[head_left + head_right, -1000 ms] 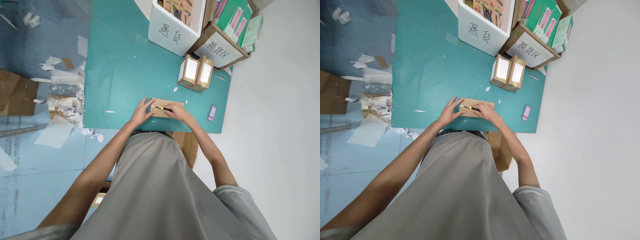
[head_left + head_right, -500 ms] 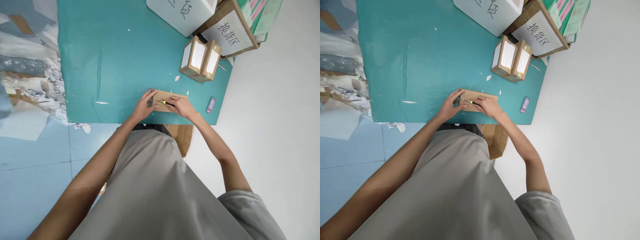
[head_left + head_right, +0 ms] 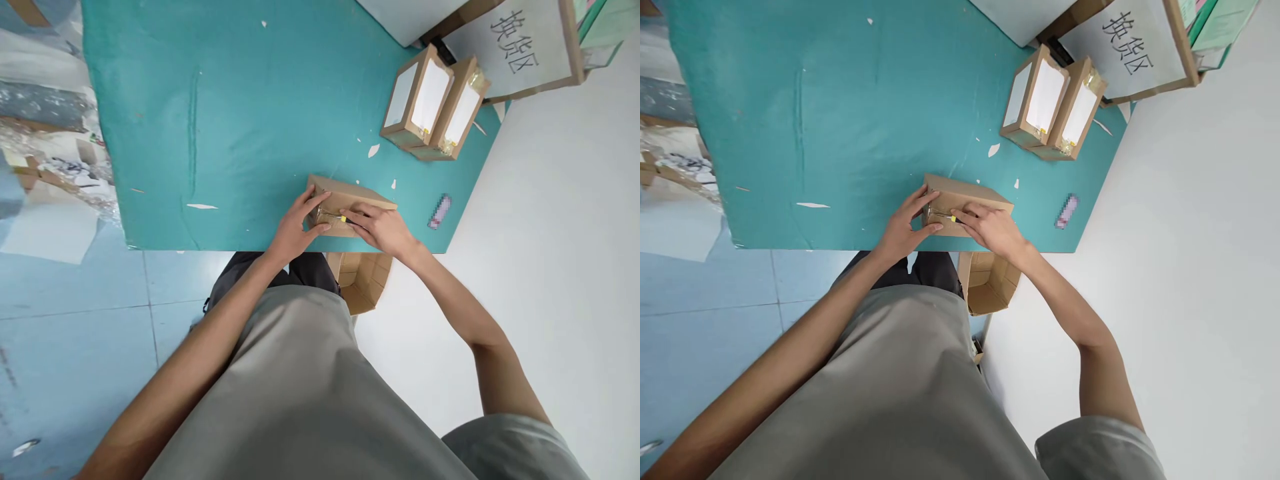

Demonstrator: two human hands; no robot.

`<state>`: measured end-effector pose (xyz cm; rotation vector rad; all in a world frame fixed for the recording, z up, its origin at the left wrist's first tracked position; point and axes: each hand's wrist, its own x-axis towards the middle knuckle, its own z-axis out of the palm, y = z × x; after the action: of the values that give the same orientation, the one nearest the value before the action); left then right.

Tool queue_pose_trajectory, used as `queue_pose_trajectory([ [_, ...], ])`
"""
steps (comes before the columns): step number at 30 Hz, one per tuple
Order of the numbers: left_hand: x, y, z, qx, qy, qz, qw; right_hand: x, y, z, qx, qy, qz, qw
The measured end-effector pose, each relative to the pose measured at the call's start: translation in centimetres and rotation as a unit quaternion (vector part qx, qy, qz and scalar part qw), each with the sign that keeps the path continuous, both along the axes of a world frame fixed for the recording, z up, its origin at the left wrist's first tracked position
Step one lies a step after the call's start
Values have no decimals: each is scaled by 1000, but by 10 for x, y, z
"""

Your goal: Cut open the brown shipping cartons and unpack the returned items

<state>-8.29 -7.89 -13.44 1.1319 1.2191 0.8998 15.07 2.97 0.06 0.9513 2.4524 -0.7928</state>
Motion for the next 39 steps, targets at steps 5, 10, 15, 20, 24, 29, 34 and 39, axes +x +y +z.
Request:
queue_pose_trajectory([
  [5,0,-3,-1,4,-5,-2,1000,3,-2,-2,0,-4,-5,1000],
  [10,0,-4,-2,13,-10,6,1000,1,-2,-5,8,-17,-2,1000],
  [15,0,-4,-3,16,-9,7,1000,-4,4,1,14,-19,17,1000],
  [20,-1,-2,-3,23,-8,4,1000,-7,11,5,8,-26,37,999],
  [24,-3,-1,-1,20,-6,1,1000,-9,15,6,-1,-37,43,998],
  [29,-4,0,1,11,1,-2,1000,-12,21,5,-12,-33,55,998],
  [34,-4,3,-2,6,-8,6,1000,-27,25,12,-19,-52,61,997],
  [39,-7,9,-5,6,-11,9,1000,-51,27,27,-13,-129,53,990],
])
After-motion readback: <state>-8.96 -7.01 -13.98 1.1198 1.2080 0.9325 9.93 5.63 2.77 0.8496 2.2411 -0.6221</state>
